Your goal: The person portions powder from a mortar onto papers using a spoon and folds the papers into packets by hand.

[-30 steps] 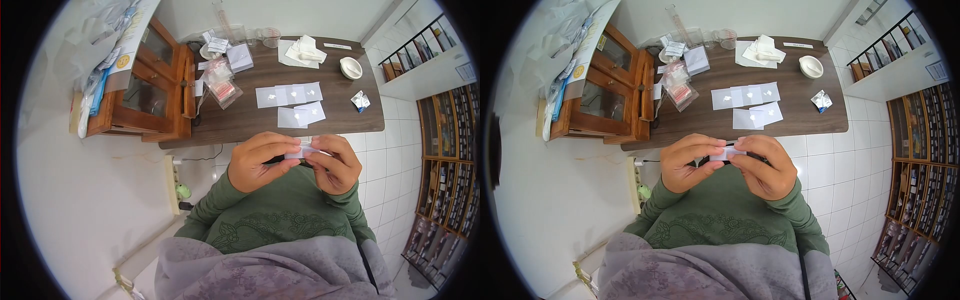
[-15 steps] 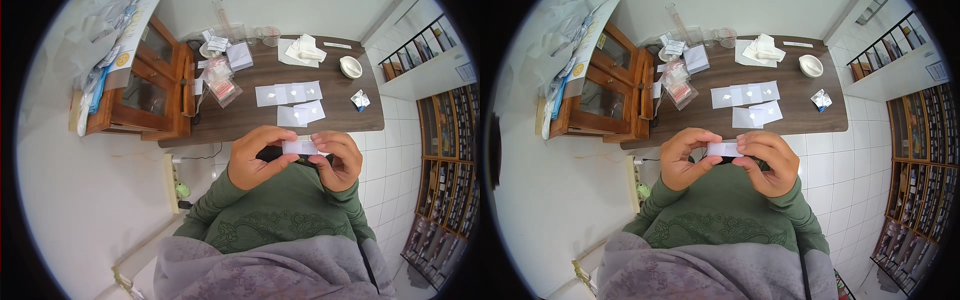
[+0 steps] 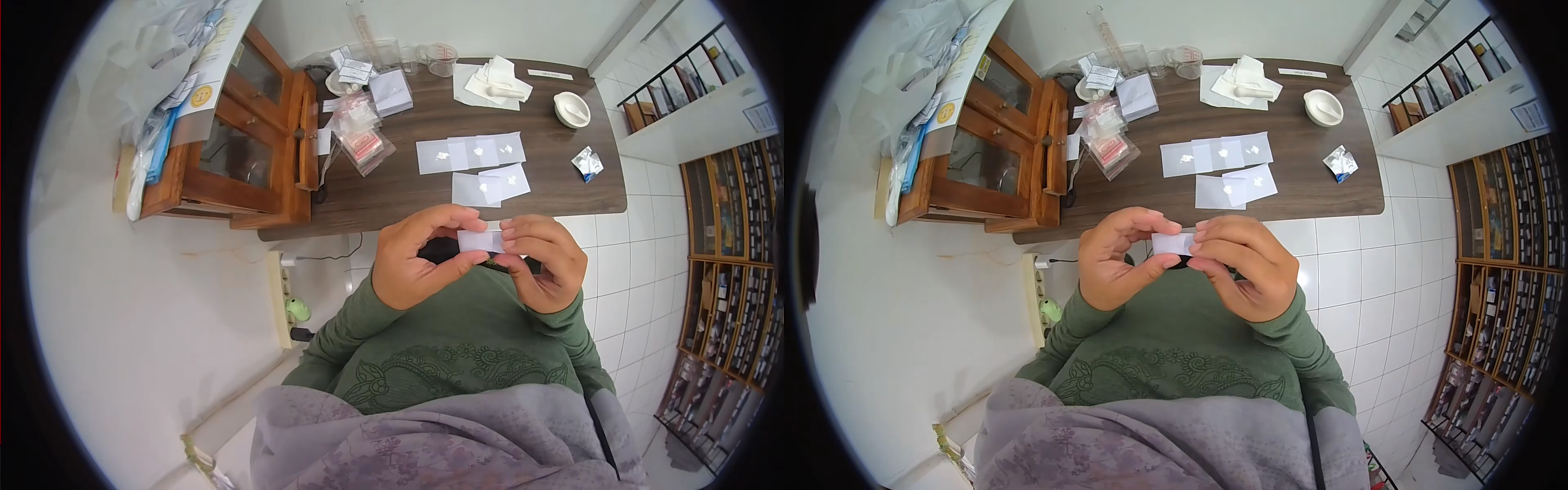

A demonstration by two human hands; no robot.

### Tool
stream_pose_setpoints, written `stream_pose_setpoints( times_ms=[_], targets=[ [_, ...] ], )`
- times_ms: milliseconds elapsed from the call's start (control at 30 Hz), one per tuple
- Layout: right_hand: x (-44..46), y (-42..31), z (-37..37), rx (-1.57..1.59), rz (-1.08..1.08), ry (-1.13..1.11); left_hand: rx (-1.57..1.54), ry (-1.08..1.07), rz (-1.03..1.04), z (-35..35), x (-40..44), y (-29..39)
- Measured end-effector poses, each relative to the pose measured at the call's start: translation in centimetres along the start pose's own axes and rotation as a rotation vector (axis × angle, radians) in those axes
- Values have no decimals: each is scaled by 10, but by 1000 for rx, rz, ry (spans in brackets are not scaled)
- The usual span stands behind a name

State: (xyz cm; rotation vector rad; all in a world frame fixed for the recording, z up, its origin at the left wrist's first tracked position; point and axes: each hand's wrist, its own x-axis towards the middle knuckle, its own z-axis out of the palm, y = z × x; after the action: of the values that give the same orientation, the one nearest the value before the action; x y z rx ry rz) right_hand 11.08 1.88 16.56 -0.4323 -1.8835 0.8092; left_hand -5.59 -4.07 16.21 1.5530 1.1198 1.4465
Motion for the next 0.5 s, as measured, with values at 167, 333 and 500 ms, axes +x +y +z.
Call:
stream_pose_setpoints(
  times_ms=[167,333,500],
  targets=[
    [8,-2,-7,-115,-80,-119,-208,62,-90,5,-1,0],
    [-1,1,-7,-13,19,-109,-177,4,-38,6,0,1],
    [-9,2,-4,241,178,-30,59,-56,155,1,4,5]
  ],
)
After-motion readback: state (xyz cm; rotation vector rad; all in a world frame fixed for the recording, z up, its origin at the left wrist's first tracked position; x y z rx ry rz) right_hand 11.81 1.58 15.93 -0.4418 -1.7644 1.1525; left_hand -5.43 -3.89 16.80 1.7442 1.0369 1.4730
